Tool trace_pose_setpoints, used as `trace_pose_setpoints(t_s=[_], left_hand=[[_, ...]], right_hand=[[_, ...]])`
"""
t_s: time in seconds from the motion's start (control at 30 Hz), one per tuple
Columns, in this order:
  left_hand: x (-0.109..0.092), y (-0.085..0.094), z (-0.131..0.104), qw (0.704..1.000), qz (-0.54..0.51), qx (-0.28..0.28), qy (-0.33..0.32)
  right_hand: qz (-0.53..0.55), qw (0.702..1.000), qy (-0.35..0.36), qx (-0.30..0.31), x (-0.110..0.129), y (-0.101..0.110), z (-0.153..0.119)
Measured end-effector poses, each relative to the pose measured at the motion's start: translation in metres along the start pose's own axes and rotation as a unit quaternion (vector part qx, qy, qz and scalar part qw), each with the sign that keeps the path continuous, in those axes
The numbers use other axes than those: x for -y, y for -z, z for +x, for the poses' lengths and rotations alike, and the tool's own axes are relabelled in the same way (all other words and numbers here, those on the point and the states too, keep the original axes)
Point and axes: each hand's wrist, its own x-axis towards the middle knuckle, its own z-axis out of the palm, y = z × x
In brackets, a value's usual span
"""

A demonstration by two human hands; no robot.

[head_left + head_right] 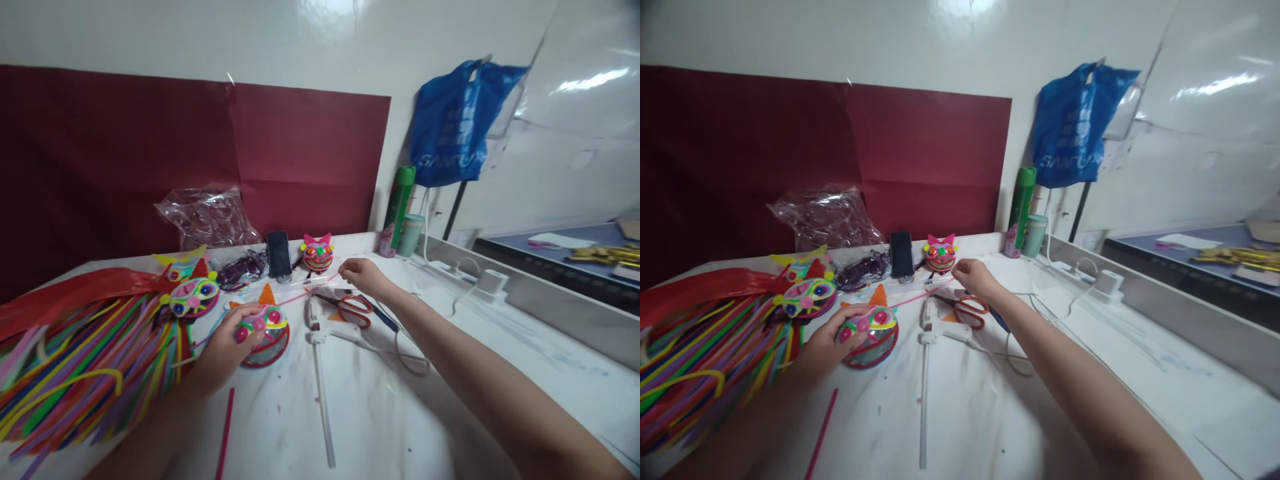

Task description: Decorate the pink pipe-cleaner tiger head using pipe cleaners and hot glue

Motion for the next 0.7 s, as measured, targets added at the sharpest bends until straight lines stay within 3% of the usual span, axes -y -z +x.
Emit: trace_pose_setpoints(t_s=[0.2,0.4,0.57,0.7], left_hand=[[0.007,0.001,0.001,1.000,0.008,0.013,-0.017],[0.008,0.001,0.001,1.000,0.016,0.002,-0.004],[0.006,0.001,-0.001,1.000,0.014,0.009,-0.013],[0.003,0.000,-0.003,1.000,0.001,0.000,-0.010]], right_hand=[[-0.065,0.997,-0.005,0.046,-0.024,-0.001,-0.019],[-0.073,0.986,0.079,0.124,-0.007,-0.023,-0.051],[-0.220,0.949,0.190,0.121,0.001,-0.051,-0.064],[-0.264,0.937,0.196,0.120,-0.003,-0.065,-0.067]])
